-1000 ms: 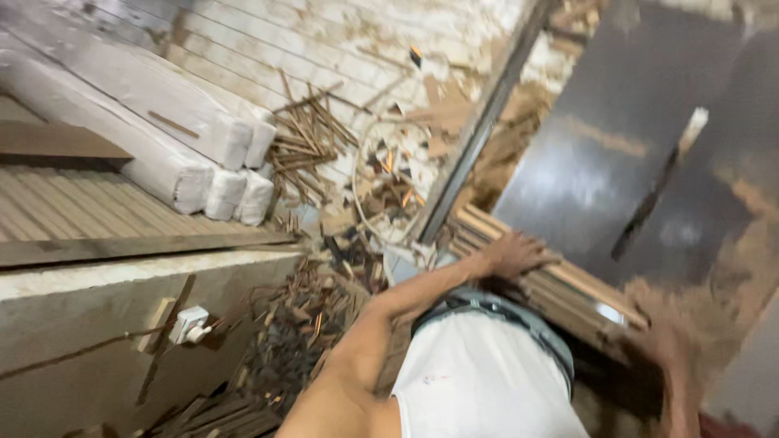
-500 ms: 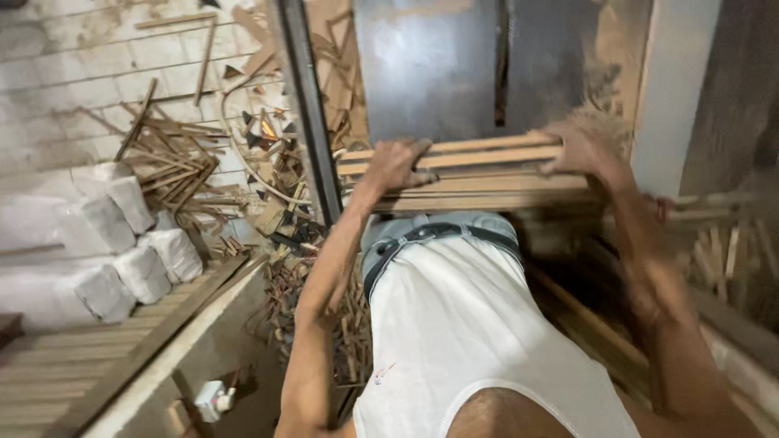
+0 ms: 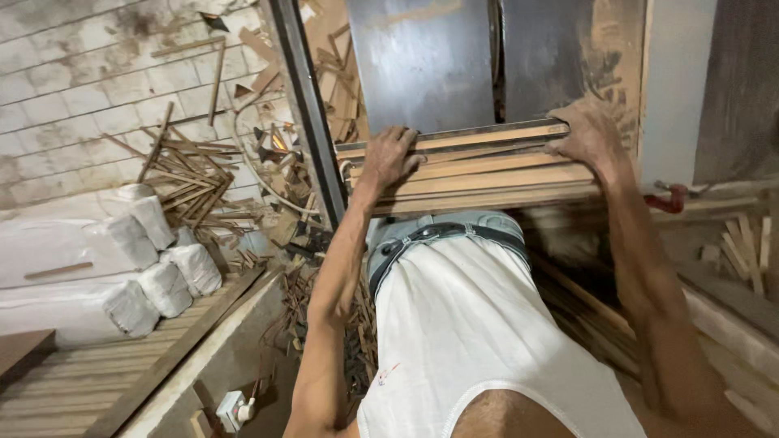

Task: The person sorts and stacks thin wooden strips at a table saw, aligning them into a pile and moving pieces one at a time. They push a wheeled cart, gather small cut wood blocks from the floor, and continue arranging the strips on the saw table.

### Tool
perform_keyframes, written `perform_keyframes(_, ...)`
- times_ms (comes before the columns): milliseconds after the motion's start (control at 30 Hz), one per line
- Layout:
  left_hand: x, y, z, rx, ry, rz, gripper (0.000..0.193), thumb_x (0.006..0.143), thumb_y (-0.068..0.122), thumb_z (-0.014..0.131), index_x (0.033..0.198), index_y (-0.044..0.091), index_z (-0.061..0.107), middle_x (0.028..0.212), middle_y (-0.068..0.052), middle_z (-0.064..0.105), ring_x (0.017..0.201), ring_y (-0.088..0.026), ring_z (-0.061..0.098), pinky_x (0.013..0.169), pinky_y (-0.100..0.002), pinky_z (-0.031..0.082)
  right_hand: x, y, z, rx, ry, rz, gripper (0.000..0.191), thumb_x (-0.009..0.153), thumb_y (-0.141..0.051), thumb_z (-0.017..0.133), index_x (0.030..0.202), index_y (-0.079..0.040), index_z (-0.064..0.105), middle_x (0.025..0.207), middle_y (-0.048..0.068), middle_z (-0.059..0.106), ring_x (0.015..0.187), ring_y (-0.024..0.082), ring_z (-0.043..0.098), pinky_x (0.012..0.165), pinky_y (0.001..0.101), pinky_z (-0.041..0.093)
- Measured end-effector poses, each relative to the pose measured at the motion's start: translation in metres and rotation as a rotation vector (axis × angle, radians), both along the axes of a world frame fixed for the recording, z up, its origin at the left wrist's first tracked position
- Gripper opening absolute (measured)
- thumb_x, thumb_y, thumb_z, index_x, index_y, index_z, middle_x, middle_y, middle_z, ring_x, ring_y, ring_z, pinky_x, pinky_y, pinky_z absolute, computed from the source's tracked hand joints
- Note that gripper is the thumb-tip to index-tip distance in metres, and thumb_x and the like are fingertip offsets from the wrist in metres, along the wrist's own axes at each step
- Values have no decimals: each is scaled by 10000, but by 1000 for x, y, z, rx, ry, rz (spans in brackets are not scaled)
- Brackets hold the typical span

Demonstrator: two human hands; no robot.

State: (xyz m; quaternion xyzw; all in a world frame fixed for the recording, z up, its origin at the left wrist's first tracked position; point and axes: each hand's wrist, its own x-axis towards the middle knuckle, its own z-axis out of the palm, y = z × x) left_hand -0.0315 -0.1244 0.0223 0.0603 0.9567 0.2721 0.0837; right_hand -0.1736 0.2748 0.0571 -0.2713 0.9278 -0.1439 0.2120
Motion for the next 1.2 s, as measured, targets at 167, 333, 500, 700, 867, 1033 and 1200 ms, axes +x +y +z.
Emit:
perform_keyframes(167,-2,-11,-3,148,116,-4,643,830,560,772,1188,33,681,1074,-186,687,1018,-406,651,868,-507,525,-14,-3,1,-42,-115,-22,600,674,-283,883,1233,-99,762,1098,198,708,1072,388,641,921,509,508)
perform_keyframes(333,-11,-15,-8,121,102,-27,613,873,526,761,1214,22,696,1098,-191,698,1026,-403,659,859,-503,526,-31,-5,15,-99,-193,-83,470,790,-261,821,1237,-126,763,1157,181,729,1085,373,673,946,503,525)
perform_keyframes(500,-18,-9,-6,134,52,-41,402,940,426,737,1150,83,743,1085,-130,728,1043,-362,678,899,-485,541,-21,3,17,-57,-12,-89,350,824,-202,794,1168,-135,796,1199,145,729,1081,390,664,918,516,522)
perform_keyframes(700,-28,2,8,63,103,-81,536,758,442,808,1081,18,752,984,-171,723,949,-379,674,785,-502,521,-15,5,25,-10,63,-94,267,969,-292,744,1212,-187,777,1174,95,727,1051,333,679,875,497,542)
perform_keyframes(867,-37,3,12,125,129,-111,426,808,350,796,1063,11,754,1011,-155,714,980,-366,669,825,-483,537,-24,4,25,-98,35,-54,306,908,-287,771,1200,-199,775,1179,74,736,1047,300,686,890,478,549)
perform_keyframes(1033,-39,6,7,43,123,-118,397,748,346,781,962,12,761,926,-154,706,914,-360,669,775,-487,537,-32,6,15,-199,3,-36,361,924,-249,785,1260,-118,761,1204,156,715,1035,301,673,915,444,553)
perform_keyframes(1200,-47,6,4,101,175,-126,278,939,243,708,1104,20,736,999,-151,688,955,-350,658,822,-475,543,-36,1,8,-239,-250,-246,319,989,-290,732,1265,-131,757,1231,125,710,953,220,690,876,378,604)
